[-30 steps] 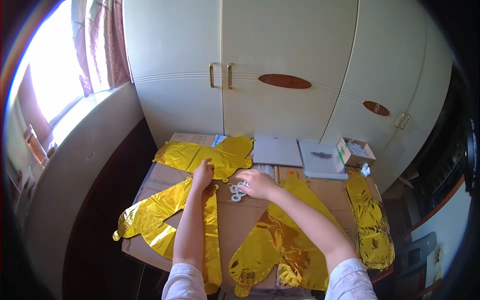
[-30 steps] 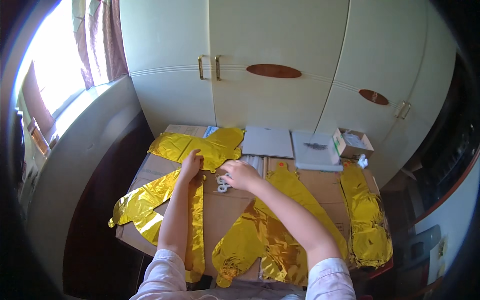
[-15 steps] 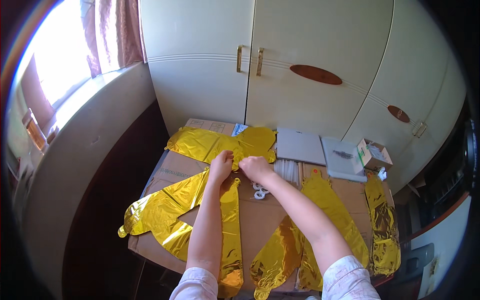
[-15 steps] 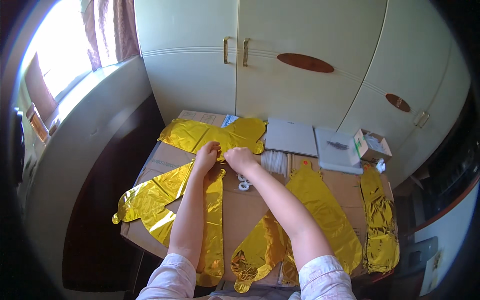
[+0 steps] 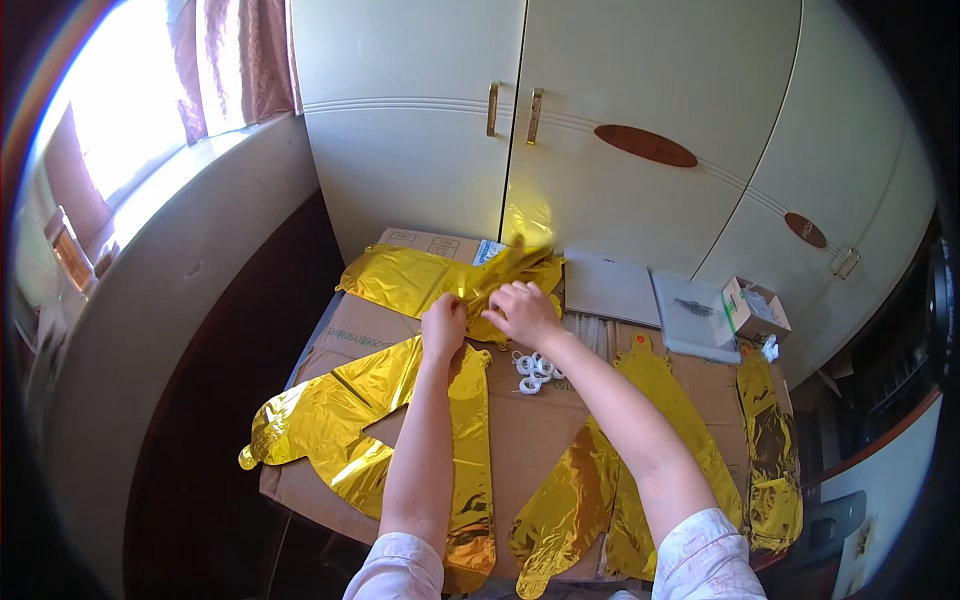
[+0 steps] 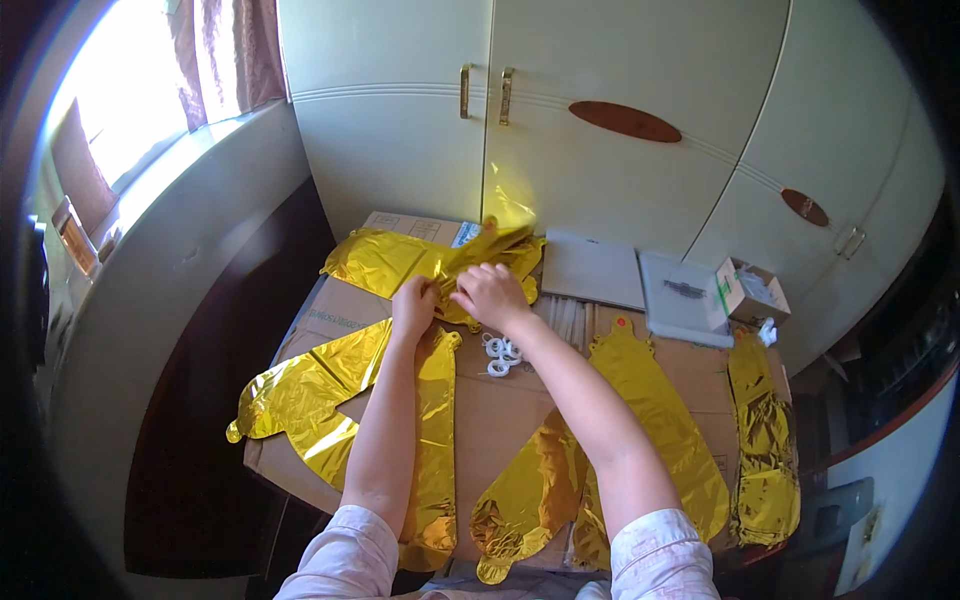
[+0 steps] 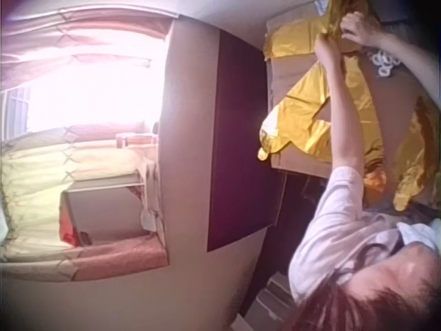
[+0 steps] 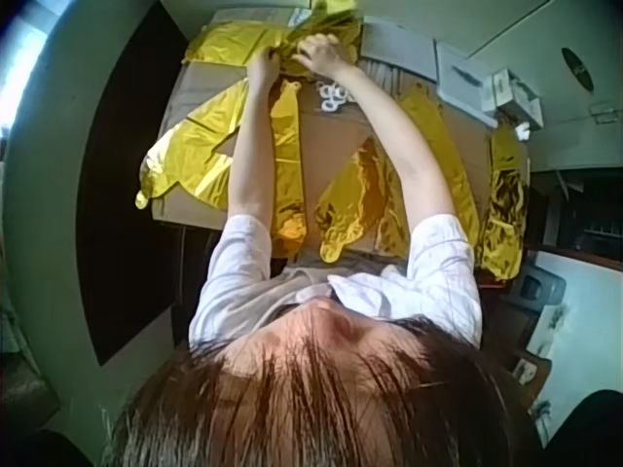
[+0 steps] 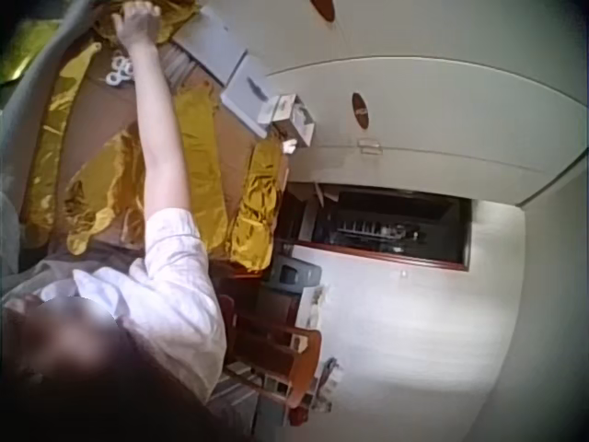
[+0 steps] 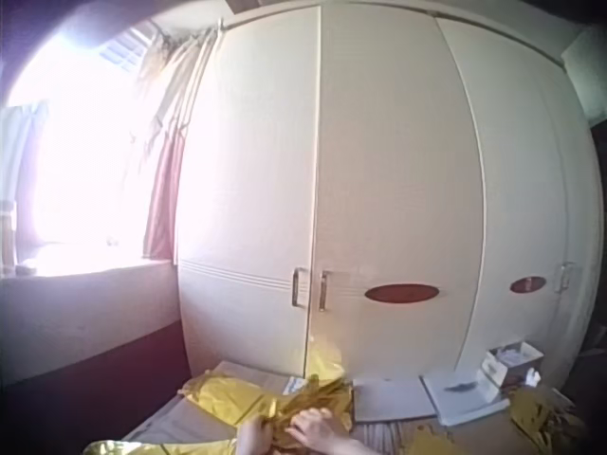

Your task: Folding gold foil balloons and placing them onto card backings for packaging.

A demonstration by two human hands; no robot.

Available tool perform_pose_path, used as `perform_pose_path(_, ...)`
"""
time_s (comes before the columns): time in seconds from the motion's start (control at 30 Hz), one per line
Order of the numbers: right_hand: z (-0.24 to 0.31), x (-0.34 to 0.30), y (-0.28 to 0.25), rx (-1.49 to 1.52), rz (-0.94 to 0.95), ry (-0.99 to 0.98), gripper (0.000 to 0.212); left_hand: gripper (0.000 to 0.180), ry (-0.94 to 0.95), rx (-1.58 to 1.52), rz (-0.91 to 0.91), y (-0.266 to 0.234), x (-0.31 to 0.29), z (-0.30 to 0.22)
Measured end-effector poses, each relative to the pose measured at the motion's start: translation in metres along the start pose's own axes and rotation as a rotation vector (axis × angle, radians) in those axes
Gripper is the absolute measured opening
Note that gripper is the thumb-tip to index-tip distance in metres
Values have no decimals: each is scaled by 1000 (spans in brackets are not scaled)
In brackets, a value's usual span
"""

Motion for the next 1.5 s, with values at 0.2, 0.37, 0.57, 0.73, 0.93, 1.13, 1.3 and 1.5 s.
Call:
perform_pose_path(0.2,-37,-19,21,161,179,143,44,24,-24,15,-27,4,0,-7)
perform_pose_path(0.37,-32,-12,28,146,195,226,35,24,-53,33,15,-1,0,-6)
perform_pose_path(0.57,-33,-4,40,154,99,291,27,22,-39,45,34,1,-2,-10)
perform_pose_path(0.73,-39,5,39,23,144,327,29,25,-64,-57,153,-3,-4,-17)
perform_pose_path(0.93,-26,15,21,-21,152,270,33,25,-23,-1,217,-9,-5,-20)
perform_pose_path(1.13,-41,1,10,205,98,-5,39,26,8,8,133,1,-1,-8)
perform_pose_path(1.3,-40,-3,3,53,78,-179,34,24,-17,21,130,-3,1,-3)
perform_pose_path(1.5,-46,-3,13,60,-87,-111,11,27,-78,-26,156,0,0,-12)
Point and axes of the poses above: each hand's wrist, its own x-axis towards the middle knuckle, its own y-axis out of the palm, z = x × y, the point moved 1 cm from there along x, towards the middle knuckle, and after that the axes turned 4 degrees about x, right-handed, at the moved point
